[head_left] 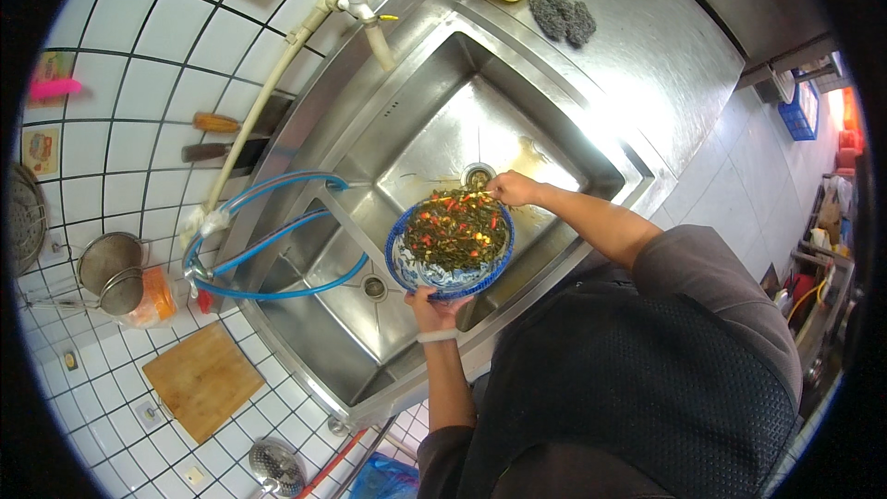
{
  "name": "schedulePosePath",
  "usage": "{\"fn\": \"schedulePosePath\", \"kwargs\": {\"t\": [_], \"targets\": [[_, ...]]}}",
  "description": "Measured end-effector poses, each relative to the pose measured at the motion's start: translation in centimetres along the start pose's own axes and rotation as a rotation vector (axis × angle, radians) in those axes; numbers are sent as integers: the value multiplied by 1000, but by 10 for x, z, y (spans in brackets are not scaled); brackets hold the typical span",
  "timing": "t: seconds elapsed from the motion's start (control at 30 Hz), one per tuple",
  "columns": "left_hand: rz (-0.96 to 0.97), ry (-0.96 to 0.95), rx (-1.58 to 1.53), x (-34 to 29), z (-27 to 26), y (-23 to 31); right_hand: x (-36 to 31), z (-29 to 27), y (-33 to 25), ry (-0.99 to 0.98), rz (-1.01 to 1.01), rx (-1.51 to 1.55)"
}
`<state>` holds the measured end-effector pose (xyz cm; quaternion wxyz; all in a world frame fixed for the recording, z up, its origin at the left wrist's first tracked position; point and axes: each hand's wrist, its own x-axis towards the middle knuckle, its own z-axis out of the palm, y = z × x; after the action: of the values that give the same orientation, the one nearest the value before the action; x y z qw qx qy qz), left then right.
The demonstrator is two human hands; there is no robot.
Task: The person stir-fries small brown items in a large wok using a metal spatula, then transfers the cooked contents into a metal bowl. The person then moves to a sink area, picks up a bowl of mixed vegetables, and transfers the contents into a larger plastic container.
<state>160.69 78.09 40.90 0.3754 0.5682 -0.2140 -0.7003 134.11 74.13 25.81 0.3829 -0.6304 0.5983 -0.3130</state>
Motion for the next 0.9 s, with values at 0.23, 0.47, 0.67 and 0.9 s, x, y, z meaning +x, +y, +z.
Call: {"fn": "schedulePosePath", "kwargs": {"t": [0.23, 0.47, 0.67, 0.9], "targets": [[-80, 26, 31, 12, -6, 9, 0, -1, -3, -7, 13, 49], [-104, -84, 125, -1, 16, 33, 0, -2, -7, -47, 134, 177], [-169, -136, 174, -13, 23, 43, -6, -5, -16, 35, 35, 115], [-224, -65, 215, -29, 32, 51, -6, 10, -2, 95, -49, 55]]}}
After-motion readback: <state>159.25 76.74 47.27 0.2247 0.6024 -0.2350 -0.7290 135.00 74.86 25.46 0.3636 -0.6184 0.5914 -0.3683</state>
